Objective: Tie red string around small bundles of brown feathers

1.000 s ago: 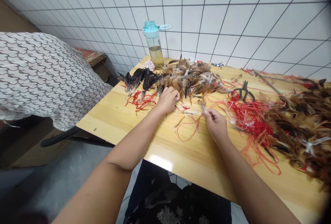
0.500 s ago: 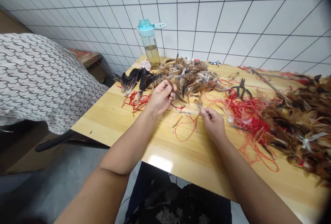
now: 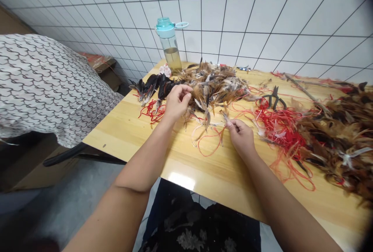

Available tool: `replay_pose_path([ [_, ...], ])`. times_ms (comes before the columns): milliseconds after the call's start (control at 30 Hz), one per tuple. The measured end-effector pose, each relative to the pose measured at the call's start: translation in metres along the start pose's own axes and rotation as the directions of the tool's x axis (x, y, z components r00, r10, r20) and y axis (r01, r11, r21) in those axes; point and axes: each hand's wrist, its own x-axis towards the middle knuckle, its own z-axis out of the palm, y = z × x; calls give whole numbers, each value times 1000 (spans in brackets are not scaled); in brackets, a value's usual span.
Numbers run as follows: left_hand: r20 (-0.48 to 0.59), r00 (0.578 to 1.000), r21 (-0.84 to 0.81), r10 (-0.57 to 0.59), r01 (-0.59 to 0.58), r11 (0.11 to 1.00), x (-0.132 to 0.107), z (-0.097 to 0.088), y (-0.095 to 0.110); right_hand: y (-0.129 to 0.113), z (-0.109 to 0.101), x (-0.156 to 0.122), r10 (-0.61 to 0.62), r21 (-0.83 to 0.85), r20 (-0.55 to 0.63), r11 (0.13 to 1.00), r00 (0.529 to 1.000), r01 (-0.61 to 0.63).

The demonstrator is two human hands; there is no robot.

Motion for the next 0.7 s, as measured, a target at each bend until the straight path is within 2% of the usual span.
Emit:
replay_pose_path([
  [33, 15, 999, 14, 44, -44, 999, -1, -1, 5, 0, 0, 0, -1, 1, -2, 1000, 1000, 1],
  [100, 110, 980, 78, 165, -174, 982, -4, 0, 14, 0, 0, 0, -7, 4, -8, 1000, 1000, 7],
  [200, 311, 905, 170, 289, -352, 920, -6, 7, 18, -1, 0, 1, -1, 21, -7, 1000, 1000, 1],
  [333, 442, 835, 253, 327, -466, 848, -8, 15, 11, -3, -1, 1, 26, 55, -7, 998, 1000, -26],
  [433, 463, 820, 265, 336, -490, 831, -10, 19, 8, -4, -2, 1, 31, 52, -6, 998, 1000, -30],
  [500, 427, 833, 236, 351, -478, 846, -11, 20, 9, -5, -2, 1, 36, 52, -9, 998, 999, -36],
  [567, 334, 873, 152, 357, -424, 893, -12, 21, 12, -5, -2, 1, 45, 67, -18, 997, 999, -44],
  [633, 210, 935, 1, 286, -292, 956, -13, 22, 18, -6, -2, 1, 55, 89, -27, 995, 998, -52],
  [700, 143, 982, -207, 120, -89, 974, -17, 26, 26, -6, -2, 1, 64, 103, -29, 993, 997, -61],
])
